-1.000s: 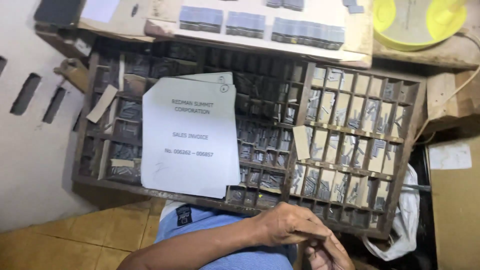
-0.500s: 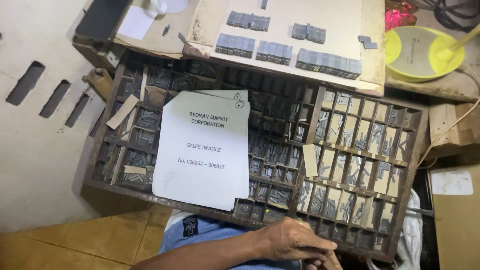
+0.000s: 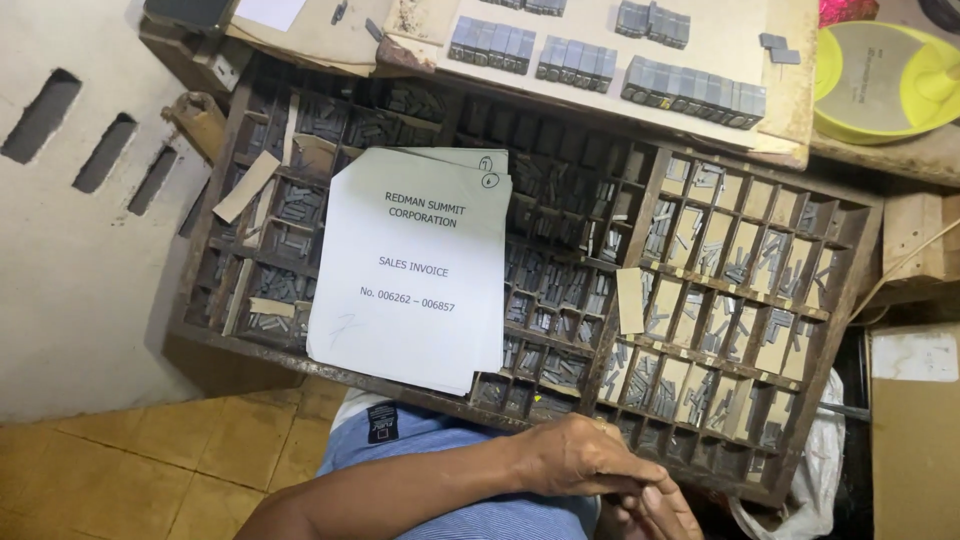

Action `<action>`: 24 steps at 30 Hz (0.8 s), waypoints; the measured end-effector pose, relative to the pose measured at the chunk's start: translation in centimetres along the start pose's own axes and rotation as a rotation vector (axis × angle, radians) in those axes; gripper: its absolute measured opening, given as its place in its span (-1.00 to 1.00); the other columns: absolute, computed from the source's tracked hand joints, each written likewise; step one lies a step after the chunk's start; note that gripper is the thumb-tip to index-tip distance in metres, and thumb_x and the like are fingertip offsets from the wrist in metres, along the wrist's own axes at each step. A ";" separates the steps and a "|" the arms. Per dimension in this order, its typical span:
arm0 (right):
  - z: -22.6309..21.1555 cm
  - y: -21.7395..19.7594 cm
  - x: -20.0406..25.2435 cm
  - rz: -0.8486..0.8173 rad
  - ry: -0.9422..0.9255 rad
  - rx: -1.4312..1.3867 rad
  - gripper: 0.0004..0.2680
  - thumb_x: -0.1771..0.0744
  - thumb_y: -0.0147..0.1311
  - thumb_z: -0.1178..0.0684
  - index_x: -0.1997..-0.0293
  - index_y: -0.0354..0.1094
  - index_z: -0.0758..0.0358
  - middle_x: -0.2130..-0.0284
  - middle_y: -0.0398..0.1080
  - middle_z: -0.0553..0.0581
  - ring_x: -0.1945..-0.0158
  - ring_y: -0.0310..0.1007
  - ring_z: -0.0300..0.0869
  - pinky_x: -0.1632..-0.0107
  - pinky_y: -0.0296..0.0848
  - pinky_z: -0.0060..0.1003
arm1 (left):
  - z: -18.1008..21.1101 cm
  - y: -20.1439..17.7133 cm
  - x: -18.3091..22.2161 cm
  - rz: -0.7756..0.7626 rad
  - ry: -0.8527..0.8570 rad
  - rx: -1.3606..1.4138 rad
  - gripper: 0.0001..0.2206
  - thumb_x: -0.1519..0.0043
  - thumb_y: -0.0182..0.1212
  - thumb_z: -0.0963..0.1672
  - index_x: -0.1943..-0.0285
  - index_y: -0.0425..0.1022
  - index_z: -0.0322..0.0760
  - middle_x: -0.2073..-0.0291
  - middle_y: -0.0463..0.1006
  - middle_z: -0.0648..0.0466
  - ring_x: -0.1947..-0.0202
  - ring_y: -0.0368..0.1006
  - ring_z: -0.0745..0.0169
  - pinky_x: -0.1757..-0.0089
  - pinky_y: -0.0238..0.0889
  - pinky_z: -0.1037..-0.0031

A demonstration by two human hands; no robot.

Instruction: Selecting and organizing individual metal type characters from a wooden type case for letterpress printing.

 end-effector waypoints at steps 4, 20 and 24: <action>1.3 -2.5 -1.9 -0.054 -0.087 0.027 -0.73 -0.36 0.05 0.16 -0.20 0.38 0.38 0.29 0.48 0.36 0.29 0.45 -0.09 0.22 0.45 -0.25 | 0.4 -0.5 -0.4 0.025 0.033 0.025 -0.70 -0.42 0.26 -0.15 -0.32 0.43 -0.19 0.02 0.67 -0.05 0.08 0.68 0.00 0.05 0.56 0.26; -2.1 1.9 1.4 -0.071 -0.475 0.076 -0.87 -0.35 0.12 0.20 0.06 0.44 0.46 0.37 0.52 0.33 0.32 0.52 -0.09 0.15 0.49 -0.32 | 0.1 -2.0 -0.5 0.070 -0.003 0.058 -0.72 -0.41 0.25 -0.14 -0.30 0.47 -0.12 -0.06 0.66 0.07 0.14 0.68 0.11 0.11 0.55 0.39; -4.5 5.3 5.2 -0.052 -0.527 0.156 -0.87 -0.31 0.20 0.18 0.12 0.47 0.42 0.15 0.56 0.28 0.16 0.52 -0.13 0.05 0.53 -0.30 | 1.4 -2.8 -2.0 0.100 -0.007 0.071 -0.77 -0.38 0.22 -0.14 -0.19 0.54 -0.30 0.13 0.70 -0.02 0.34 0.62 0.06 0.25 0.49 0.35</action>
Point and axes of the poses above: each hand's wrist, its own x-axis away from the middle knuckle, its own y-axis out of the palm, z = x × y, the point moved 5 cm from there along -x, towards the middle knuckle
